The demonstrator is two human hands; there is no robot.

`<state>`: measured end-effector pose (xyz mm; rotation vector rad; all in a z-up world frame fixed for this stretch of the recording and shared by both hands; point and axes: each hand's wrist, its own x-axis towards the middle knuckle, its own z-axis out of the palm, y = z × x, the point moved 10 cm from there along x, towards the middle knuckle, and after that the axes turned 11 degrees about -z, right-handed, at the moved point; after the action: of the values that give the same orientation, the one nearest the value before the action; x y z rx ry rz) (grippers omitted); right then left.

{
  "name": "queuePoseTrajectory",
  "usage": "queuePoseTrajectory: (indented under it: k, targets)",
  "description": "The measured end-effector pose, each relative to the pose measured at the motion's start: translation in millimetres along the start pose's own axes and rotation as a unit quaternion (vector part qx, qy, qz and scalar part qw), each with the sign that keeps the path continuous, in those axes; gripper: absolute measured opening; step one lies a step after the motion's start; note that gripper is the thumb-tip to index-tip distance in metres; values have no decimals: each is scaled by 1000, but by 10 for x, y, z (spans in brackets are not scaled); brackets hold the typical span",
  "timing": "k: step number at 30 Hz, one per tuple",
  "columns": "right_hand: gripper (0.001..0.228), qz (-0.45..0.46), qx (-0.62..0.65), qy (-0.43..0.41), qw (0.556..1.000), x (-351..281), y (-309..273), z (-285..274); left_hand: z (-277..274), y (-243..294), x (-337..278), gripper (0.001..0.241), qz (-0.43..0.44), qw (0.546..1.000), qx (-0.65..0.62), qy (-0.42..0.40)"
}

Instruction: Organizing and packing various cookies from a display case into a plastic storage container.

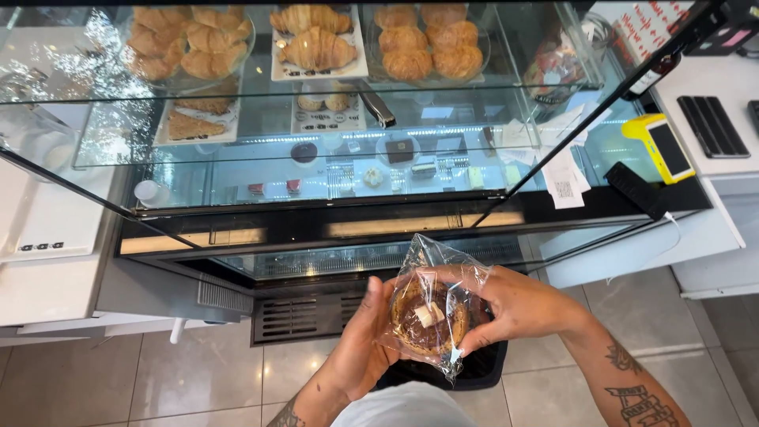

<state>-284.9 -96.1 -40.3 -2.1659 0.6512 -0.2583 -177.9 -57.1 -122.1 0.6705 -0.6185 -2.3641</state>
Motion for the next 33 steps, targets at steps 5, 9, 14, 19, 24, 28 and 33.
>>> queuePoseTrajectory:
  k: [5,9,14,19,24,28,33]
  targets:
    - [103,35,98,56,993,22,102,-121,219,360,-50,68,42,997,-2,-62]
    - [99,50,195,174,964,27,225,-324,97,552,17,68,26,996,-59,-54]
    - [100,191,71,224,953,165,269,-718,-110,963,162,66,33,996,-74,-29]
    - [92,74,77,326,939,283,260,-1137,-212,1543,238,63,56,994,-84,-46]
    - [82,-29,133,435,890,112,500,-1668,-624,1957,279,62,77,992,-101,1]
    - [76,61,151,527,834,351,996,-2231,-1257,1636,515,68,97,988,-106,-50]
    - [74,75,105,594,794,1211,1235,-3122,-2006,613,676,69,66,986,-128,-81]
